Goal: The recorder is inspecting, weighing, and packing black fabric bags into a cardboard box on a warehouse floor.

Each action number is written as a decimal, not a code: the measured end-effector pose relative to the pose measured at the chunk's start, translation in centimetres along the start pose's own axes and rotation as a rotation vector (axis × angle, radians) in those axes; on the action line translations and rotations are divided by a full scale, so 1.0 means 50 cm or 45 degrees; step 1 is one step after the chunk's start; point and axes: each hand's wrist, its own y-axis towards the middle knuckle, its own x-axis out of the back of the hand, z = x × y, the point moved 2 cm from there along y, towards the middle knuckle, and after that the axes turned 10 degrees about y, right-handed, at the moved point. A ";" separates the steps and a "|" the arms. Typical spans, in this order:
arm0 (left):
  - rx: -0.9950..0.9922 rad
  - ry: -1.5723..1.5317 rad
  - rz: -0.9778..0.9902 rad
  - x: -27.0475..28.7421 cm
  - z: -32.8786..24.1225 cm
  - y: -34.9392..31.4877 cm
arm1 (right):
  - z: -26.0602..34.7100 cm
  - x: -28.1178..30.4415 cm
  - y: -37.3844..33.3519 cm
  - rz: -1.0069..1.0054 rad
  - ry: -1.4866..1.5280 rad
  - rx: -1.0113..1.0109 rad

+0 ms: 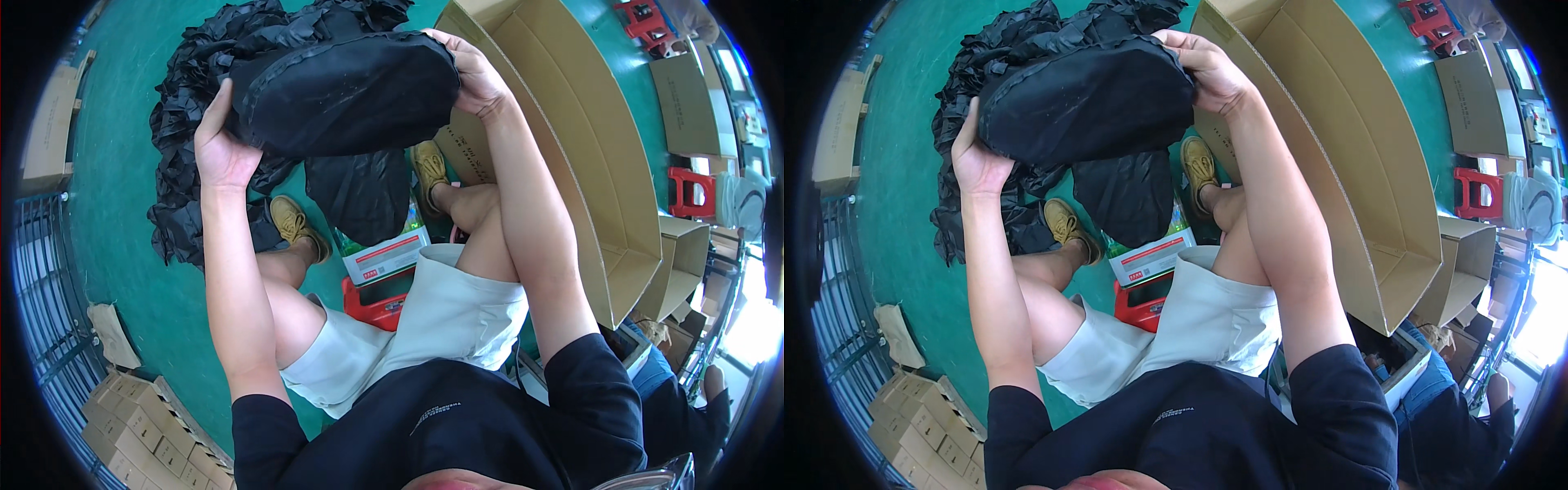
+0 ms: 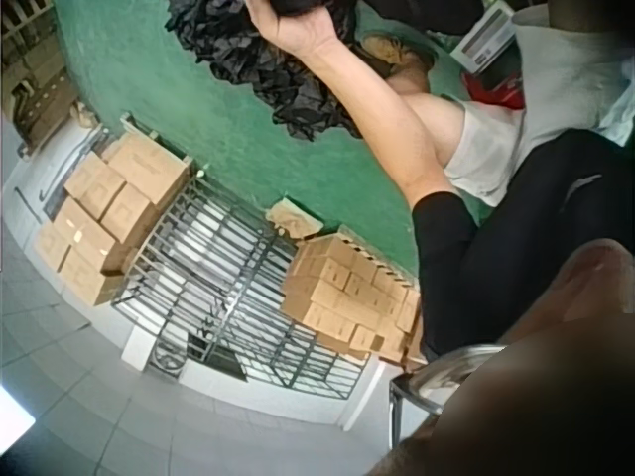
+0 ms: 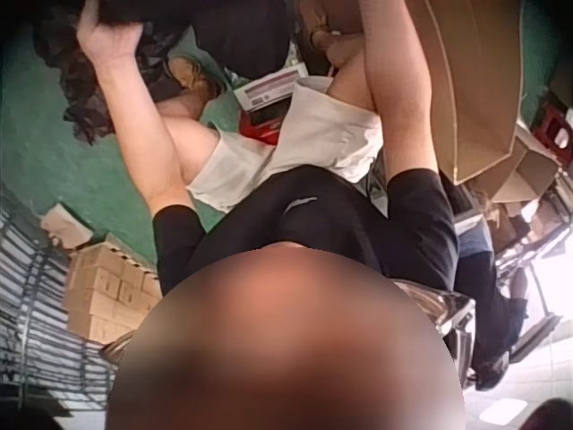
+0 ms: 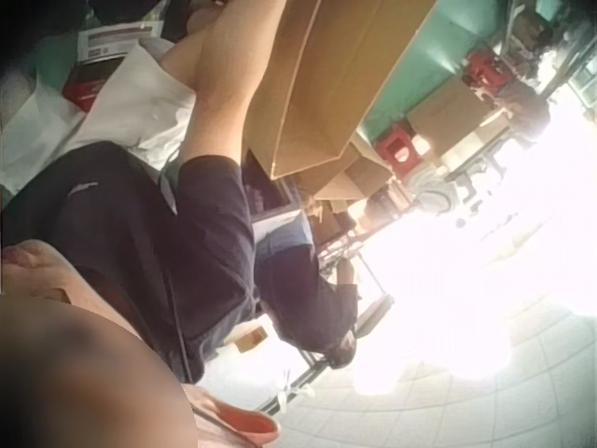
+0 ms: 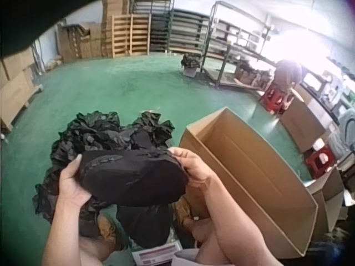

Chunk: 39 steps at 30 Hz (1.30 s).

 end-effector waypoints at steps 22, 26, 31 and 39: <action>0.696 0.885 0.331 0.064 0.127 -0.189 | -0.089 0.023 -0.154 0.326 -0.676 -1.032; 0.761 0.693 0.291 0.072 0.159 -0.228 | -0.110 0.025 -0.184 0.283 -0.572 -0.923; 0.709 0.801 -0.288 0.271 0.266 -0.158 | -0.201 0.132 -0.140 -0.373 -1.112 -0.816; 0.497 0.828 -0.551 0.389 0.328 -0.013 | -0.319 0.317 -0.036 -0.675 -1.319 -0.361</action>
